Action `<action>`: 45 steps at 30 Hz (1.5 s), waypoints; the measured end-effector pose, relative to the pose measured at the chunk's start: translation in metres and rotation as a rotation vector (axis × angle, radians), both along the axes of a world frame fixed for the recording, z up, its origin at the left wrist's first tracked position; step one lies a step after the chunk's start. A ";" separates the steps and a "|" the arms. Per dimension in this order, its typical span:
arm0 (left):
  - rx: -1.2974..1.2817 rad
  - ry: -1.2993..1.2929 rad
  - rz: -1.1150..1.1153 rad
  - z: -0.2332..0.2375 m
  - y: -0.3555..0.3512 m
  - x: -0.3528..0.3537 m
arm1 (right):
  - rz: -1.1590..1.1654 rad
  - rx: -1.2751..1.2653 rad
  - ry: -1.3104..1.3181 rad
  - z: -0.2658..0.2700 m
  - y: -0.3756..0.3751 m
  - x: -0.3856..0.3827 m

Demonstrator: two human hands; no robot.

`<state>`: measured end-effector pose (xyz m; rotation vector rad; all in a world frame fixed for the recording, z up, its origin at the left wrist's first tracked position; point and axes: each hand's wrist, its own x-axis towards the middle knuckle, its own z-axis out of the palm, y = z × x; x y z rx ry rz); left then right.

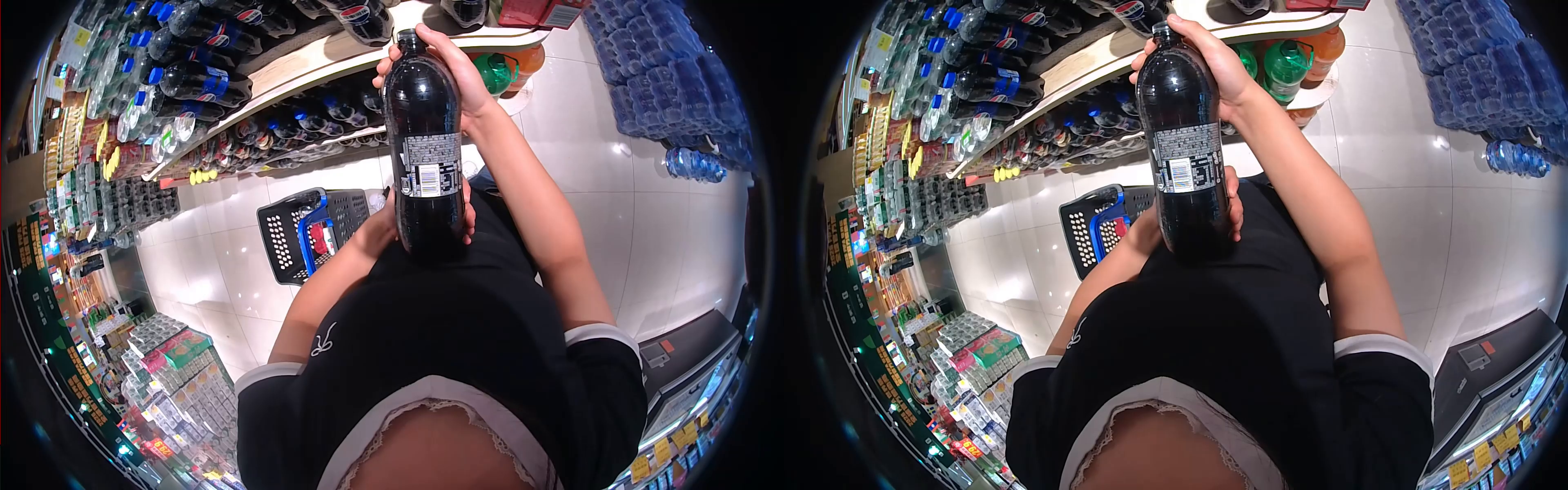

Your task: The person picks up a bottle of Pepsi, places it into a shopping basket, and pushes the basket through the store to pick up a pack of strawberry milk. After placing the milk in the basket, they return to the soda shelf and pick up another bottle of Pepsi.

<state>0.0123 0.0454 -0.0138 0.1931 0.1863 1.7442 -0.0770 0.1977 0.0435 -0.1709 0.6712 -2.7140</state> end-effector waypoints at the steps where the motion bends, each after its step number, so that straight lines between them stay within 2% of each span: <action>1: 0.000 0.001 -0.002 -0.001 0.000 0.001 | -0.017 0.022 0.008 0.001 -0.001 0.000; 16: 0.050 0.036 0.038 -0.006 -0.007 0.009 | -0.066 0.110 -0.004 0.009 -0.009 0.005; 25: 0.108 -0.059 0.017 -0.011 -0.007 0.011 | -0.055 0.099 -0.011 0.008 -0.009 0.005; 30: 0.050 -0.124 0.009 -0.010 -0.008 0.011 | -0.049 0.130 0.001 0.002 -0.011 0.002; 38: 0.088 -0.147 -0.009 -0.022 -0.003 0.017 | -0.063 0.177 -0.103 0.007 -0.009 0.007; 39: 0.091 -0.148 -0.031 -0.022 -0.005 0.013 | -0.025 0.101 -0.102 0.009 -0.009 0.008; 40: 0.064 -0.094 0.018 0.001 -0.007 0.012 | -0.006 0.047 -0.122 0.007 -0.009 0.008; 41: 0.111 -0.037 0.071 -0.003 -0.008 0.013 | -0.005 0.023 -0.151 0.008 -0.009 0.009; 43: -0.008 -0.219 -0.040 0.010 -0.012 0.007 | -0.002 -0.025 -0.132 0.001 -0.012 0.006; 45: -0.014 -0.187 0.029 0.015 -0.018 0.008 | -0.019 0.014 -0.204 0.005 -0.019 0.005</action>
